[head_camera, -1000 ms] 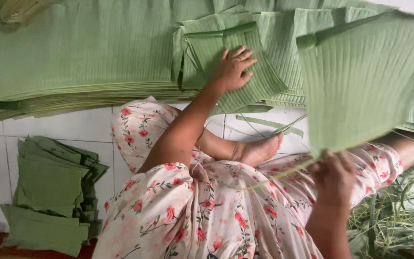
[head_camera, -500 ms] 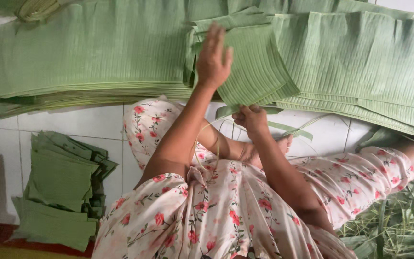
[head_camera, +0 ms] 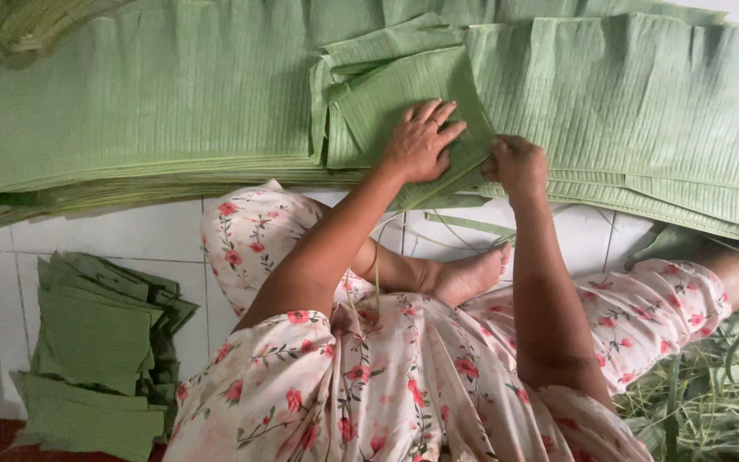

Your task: The person sits on the floor among large stacks of banana leaves and processes them one at a time: they take a leaf section, remove the stiff central rib and edge strips by hand, fold or press the leaf piece, and place it onto a growing stack of prepared leaf pieces beside them.

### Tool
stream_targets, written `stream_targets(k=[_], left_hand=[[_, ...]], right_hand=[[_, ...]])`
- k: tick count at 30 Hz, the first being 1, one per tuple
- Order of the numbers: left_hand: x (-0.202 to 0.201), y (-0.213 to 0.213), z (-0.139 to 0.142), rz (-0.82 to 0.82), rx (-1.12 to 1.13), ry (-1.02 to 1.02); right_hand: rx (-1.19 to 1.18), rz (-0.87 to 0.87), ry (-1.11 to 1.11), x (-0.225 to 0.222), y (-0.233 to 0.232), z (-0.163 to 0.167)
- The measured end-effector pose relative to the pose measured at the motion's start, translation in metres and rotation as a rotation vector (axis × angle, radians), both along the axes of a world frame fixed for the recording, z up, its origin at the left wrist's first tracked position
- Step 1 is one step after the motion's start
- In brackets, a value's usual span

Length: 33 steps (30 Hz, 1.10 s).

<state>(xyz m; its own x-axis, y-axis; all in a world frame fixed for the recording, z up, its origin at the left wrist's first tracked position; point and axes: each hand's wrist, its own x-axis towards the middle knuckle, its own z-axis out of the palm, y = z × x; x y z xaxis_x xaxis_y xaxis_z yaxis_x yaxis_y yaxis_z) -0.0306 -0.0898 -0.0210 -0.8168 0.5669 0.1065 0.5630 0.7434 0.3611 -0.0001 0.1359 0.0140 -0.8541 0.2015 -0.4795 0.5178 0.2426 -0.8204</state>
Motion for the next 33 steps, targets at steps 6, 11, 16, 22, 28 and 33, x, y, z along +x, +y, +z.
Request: stream_targets(k=[6, 11, 16, 22, 28, 33], left_hand=[[-0.004, 0.018, 0.009, 0.010, -0.078, -0.057], [-0.003, 0.019, 0.008, 0.027, -0.030, -0.032], [-0.001, 0.015, 0.010, 0.043, -0.142, -0.143], [-0.002, 0.014, 0.013, 0.030, -0.137, -0.137], [-0.003, 0.011, 0.007, 0.047, -0.057, -0.131], [-0.005, 0.013, 0.004, 0.044, -0.066, -0.125]], right_hand=[[0.673, 0.255, 0.773, 0.013, -0.008, -0.012], [0.471, 0.047, 0.628, 0.031, 0.004, -0.021], [-0.384, -0.527, 0.667, 0.065, 0.066, -0.001], [-0.735, -0.579, -0.052, 0.137, 0.048, 0.007], [-1.148, -0.102, -0.442, 0.140, -0.100, -0.016], [-1.293, -0.017, -0.345, 0.144, -0.095, -0.026]])
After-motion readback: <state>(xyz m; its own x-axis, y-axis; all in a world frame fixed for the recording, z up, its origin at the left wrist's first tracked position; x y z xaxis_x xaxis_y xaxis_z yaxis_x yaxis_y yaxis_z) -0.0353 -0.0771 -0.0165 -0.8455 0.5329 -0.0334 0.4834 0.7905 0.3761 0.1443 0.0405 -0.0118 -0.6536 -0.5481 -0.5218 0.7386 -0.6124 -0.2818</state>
